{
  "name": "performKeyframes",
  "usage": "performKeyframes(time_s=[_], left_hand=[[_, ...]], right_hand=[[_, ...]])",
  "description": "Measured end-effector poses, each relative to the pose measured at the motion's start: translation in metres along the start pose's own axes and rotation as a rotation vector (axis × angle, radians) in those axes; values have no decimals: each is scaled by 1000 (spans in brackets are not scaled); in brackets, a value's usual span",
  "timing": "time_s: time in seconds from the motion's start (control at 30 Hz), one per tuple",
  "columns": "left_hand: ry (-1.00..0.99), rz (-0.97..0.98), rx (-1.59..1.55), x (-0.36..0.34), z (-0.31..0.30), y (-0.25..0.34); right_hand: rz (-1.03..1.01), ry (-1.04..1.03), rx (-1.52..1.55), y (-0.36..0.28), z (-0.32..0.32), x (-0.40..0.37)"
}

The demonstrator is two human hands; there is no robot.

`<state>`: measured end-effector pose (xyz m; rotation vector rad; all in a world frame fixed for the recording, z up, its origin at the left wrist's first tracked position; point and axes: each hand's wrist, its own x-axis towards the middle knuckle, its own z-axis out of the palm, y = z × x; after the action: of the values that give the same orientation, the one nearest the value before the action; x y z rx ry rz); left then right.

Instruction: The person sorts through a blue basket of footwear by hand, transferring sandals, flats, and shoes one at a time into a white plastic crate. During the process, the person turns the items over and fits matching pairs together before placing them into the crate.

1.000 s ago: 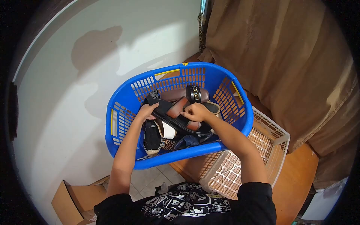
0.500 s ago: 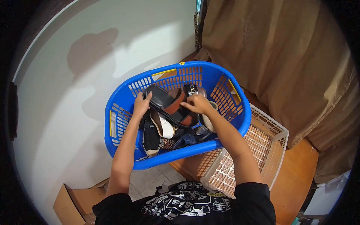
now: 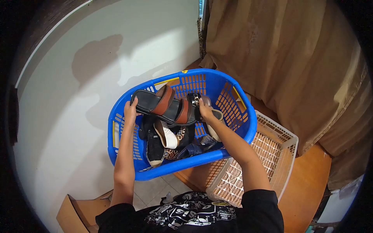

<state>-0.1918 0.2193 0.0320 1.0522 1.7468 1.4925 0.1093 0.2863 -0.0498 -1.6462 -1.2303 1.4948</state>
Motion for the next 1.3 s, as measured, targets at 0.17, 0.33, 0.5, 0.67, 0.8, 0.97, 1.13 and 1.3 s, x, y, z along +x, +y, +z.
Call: performKeyframes(time_s=[0.17,0.33,0.5,0.67,0.8,0.97,1.13,1.3], left_hand=[[-57,-68,-236,-4,-1,7],[-43,-67,-220,-3,1,2],[-97,32,-118,-3,1,1],[-123,35,-146,-2,7,-10],[-183,169,-134,-8,14,-6],[-170,223,-58,-8,21,-16],[-163,268,-35,-13,19,-3],[-102,287,60,-10,21,-8]], right_hand=[[241,-218,522,-21,4,-24],[135,-270,711,-41,9,-42],[97,-80,672,-30,12,-35],[75,-54,663,-30,5,-34],[68,-30,694,-14,-1,-12],[-68,20,662,-27,-7,-33],[-98,195,511,-37,-6,-34],[-230,86,614,-41,-12,-22]])
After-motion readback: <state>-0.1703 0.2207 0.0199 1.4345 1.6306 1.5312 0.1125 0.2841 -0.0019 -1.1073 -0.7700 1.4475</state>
